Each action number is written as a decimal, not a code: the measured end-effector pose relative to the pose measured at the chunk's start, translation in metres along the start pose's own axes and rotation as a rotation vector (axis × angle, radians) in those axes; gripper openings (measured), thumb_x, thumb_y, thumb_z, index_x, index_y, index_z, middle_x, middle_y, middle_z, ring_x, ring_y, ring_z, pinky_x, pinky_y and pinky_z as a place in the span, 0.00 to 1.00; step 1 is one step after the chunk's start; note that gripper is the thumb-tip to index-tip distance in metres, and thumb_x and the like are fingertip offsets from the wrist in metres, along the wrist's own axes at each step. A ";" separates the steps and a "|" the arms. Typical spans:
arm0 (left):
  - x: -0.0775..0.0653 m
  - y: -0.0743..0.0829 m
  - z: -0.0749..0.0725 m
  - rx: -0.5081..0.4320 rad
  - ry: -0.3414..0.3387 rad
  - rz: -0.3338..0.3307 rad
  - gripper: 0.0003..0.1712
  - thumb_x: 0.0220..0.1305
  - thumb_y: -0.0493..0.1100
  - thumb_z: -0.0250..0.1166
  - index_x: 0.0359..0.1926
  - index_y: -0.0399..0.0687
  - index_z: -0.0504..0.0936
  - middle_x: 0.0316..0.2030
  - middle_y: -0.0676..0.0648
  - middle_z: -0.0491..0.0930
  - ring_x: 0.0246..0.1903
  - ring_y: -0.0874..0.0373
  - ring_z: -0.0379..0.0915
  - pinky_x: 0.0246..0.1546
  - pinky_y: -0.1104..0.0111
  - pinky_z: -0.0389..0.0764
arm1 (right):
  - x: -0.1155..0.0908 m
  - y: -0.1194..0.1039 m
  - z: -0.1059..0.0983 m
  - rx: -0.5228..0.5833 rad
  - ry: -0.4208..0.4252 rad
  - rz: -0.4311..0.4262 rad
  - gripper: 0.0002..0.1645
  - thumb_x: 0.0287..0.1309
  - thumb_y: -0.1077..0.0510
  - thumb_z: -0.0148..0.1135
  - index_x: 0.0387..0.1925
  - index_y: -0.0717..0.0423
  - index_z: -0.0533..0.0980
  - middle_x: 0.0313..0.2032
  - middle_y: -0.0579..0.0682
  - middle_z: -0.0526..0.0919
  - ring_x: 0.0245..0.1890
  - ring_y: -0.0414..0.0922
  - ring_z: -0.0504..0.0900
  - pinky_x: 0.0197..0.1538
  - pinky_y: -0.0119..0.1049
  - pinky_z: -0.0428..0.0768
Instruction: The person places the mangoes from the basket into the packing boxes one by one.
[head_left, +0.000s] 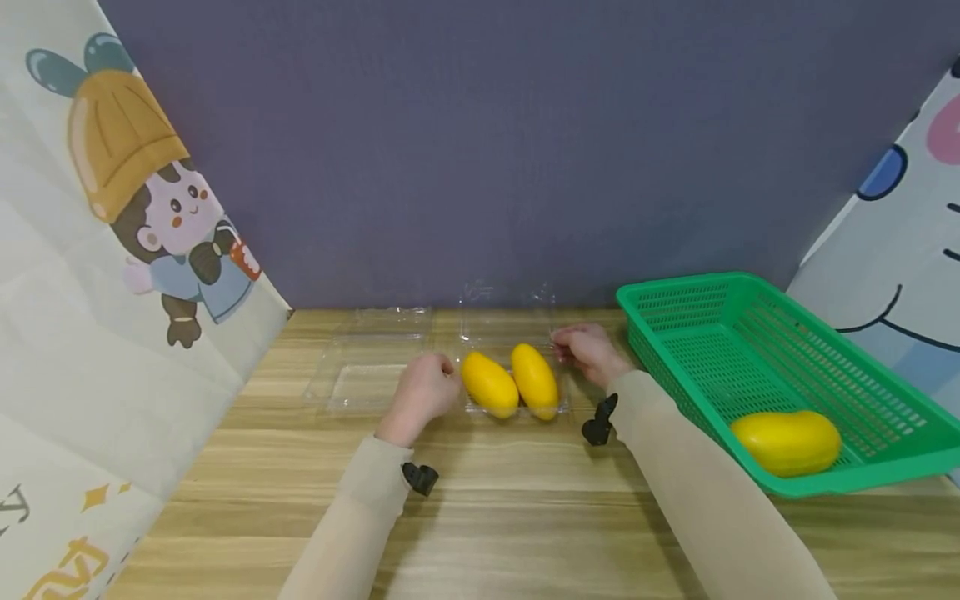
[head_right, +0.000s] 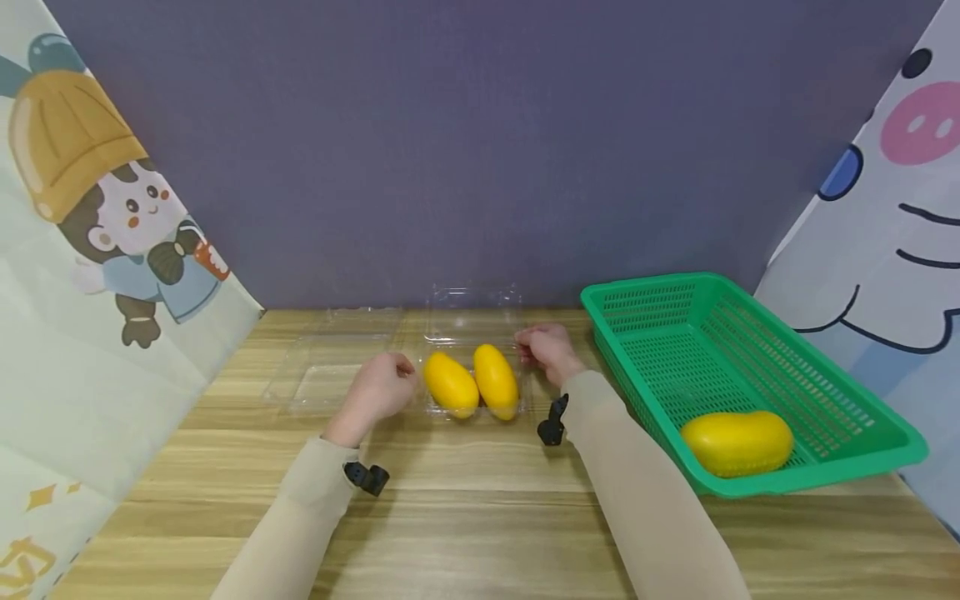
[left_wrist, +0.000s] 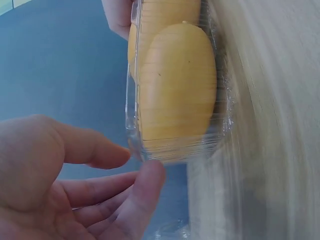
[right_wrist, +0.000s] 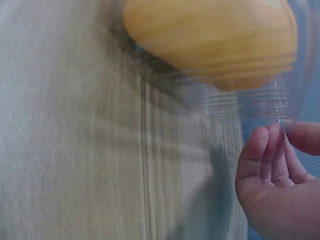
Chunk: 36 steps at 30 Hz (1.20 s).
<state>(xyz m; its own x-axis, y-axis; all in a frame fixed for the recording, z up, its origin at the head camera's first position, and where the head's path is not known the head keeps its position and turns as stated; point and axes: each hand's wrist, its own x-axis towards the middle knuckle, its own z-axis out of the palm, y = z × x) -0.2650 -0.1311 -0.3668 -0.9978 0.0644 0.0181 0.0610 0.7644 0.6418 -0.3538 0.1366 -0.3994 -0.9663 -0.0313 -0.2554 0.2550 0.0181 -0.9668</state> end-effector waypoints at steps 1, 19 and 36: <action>0.003 0.000 0.001 -0.002 0.015 0.002 0.08 0.63 0.37 0.59 0.36 0.37 0.83 0.29 0.43 0.79 0.21 0.54 0.69 0.22 0.66 0.71 | 0.000 0.000 -0.001 -0.005 0.001 -0.002 0.23 0.72 0.66 0.55 0.61 0.77 0.70 0.29 0.49 0.80 0.25 0.40 0.76 0.34 0.31 0.79; 0.059 0.016 -0.007 -0.067 -0.062 -0.119 0.13 0.62 0.35 0.61 0.21 0.45 0.71 0.20 0.50 0.68 0.18 0.58 0.61 0.18 0.69 0.67 | -0.001 0.000 -0.004 -0.031 0.019 -0.016 0.15 0.71 0.68 0.55 0.55 0.73 0.72 0.36 0.53 0.79 0.28 0.42 0.77 0.37 0.32 0.81; 0.090 -0.007 0.011 -0.639 0.031 -0.197 0.20 0.67 0.28 0.56 0.59 0.24 0.75 0.51 0.30 0.79 0.42 0.47 0.80 0.53 0.56 0.82 | -0.003 -0.001 -0.001 -0.047 0.017 -0.010 0.14 0.70 0.66 0.57 0.53 0.70 0.72 0.39 0.54 0.79 0.30 0.42 0.77 0.38 0.33 0.81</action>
<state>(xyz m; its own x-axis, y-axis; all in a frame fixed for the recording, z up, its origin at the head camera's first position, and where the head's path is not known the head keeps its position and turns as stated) -0.3553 -0.1232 -0.3783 -0.9895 -0.0629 -0.1301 -0.1412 0.2288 0.9632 -0.3516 0.1381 -0.3974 -0.9694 -0.0149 -0.2448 0.2434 0.0643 -0.9678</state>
